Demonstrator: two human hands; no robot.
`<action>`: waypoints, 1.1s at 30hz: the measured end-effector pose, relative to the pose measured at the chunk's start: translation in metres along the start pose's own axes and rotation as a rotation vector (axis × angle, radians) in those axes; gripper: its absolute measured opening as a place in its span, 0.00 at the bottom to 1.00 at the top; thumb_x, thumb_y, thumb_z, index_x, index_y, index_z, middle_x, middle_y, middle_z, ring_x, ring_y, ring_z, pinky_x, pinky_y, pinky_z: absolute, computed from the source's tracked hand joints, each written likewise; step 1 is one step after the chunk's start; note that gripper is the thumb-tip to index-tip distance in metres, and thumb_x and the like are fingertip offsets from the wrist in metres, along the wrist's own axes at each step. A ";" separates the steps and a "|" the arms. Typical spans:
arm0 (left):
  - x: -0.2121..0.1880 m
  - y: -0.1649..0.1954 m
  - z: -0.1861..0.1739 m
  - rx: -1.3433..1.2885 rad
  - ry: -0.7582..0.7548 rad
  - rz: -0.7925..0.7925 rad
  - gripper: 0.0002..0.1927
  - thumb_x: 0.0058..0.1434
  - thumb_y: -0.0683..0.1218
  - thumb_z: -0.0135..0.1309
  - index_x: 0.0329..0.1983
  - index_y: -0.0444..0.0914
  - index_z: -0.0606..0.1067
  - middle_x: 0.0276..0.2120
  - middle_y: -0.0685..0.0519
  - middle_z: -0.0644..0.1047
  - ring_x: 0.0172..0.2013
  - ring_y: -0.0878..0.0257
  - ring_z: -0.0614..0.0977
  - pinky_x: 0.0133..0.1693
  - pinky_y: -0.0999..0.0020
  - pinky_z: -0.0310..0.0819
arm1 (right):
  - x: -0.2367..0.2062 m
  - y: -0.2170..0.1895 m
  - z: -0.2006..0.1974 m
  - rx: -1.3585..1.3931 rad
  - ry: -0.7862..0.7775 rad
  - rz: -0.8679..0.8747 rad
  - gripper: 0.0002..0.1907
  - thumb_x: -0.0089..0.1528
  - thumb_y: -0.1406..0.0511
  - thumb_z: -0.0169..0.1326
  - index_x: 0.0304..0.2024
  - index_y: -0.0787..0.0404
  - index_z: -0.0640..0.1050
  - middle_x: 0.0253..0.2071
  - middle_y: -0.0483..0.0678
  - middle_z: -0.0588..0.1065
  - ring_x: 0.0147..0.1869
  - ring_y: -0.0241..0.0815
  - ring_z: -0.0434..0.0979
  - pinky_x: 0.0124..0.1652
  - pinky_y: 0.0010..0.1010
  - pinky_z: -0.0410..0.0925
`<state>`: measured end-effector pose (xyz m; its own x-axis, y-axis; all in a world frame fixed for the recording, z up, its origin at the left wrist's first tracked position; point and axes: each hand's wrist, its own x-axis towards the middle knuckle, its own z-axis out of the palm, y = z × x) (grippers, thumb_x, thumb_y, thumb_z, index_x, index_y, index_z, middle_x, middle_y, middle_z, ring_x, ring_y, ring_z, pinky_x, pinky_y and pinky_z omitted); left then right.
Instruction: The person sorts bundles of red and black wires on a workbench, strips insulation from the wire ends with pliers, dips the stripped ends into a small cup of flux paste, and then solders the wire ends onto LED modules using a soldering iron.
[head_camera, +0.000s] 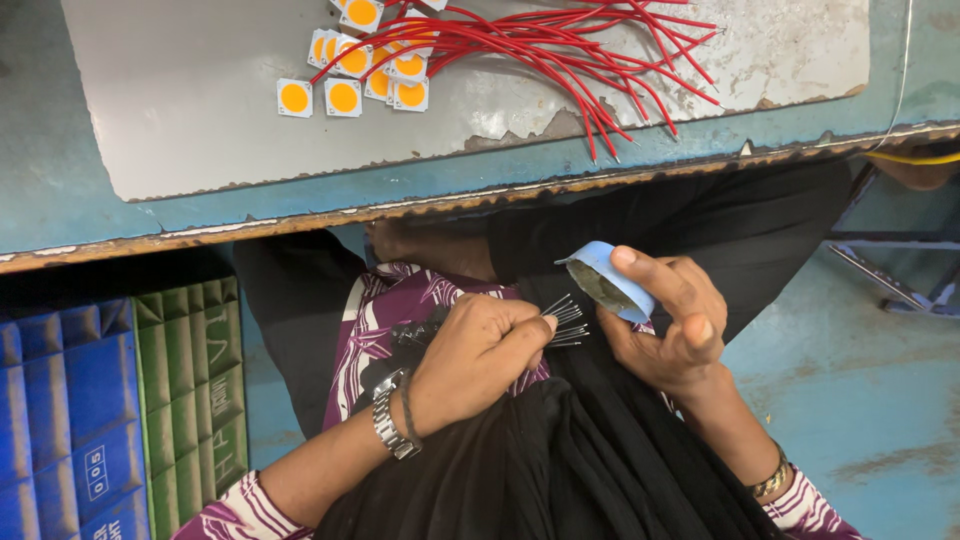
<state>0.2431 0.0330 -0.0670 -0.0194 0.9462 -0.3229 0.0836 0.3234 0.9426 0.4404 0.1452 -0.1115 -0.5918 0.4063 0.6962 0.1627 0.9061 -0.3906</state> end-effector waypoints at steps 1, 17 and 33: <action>0.000 0.000 0.000 -0.003 0.002 0.003 0.22 0.66 0.49 0.48 0.17 0.34 0.74 0.10 0.53 0.70 0.14 0.69 0.73 0.20 0.69 0.65 | 0.000 0.000 0.000 0.002 0.000 0.004 0.72 0.52 0.81 0.68 0.79 0.37 0.35 0.56 0.53 0.73 0.36 0.50 0.79 0.34 0.36 0.73; -0.004 0.005 -0.001 0.054 0.056 0.085 0.21 0.66 0.48 0.50 0.19 0.33 0.71 0.12 0.50 0.69 0.14 0.64 0.71 0.20 0.66 0.61 | -0.011 -0.003 0.008 0.275 0.051 0.151 0.69 0.53 0.85 0.63 0.77 0.36 0.36 0.62 0.61 0.66 0.50 0.51 0.80 0.45 0.37 0.79; -0.021 0.005 -0.015 0.220 0.132 0.469 0.18 0.68 0.43 0.53 0.21 0.36 0.66 0.16 0.49 0.70 0.17 0.54 0.74 0.22 0.61 0.63 | -0.013 -0.010 0.006 0.276 0.024 0.205 0.69 0.54 0.85 0.62 0.77 0.36 0.33 0.64 0.61 0.65 0.56 0.53 0.79 0.51 0.38 0.78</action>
<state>0.2285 0.0152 -0.0541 -0.0534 0.9864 0.1553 0.3202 -0.1304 0.9383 0.4420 0.1304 -0.1206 -0.5494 0.5823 0.5993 0.0544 0.7406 -0.6697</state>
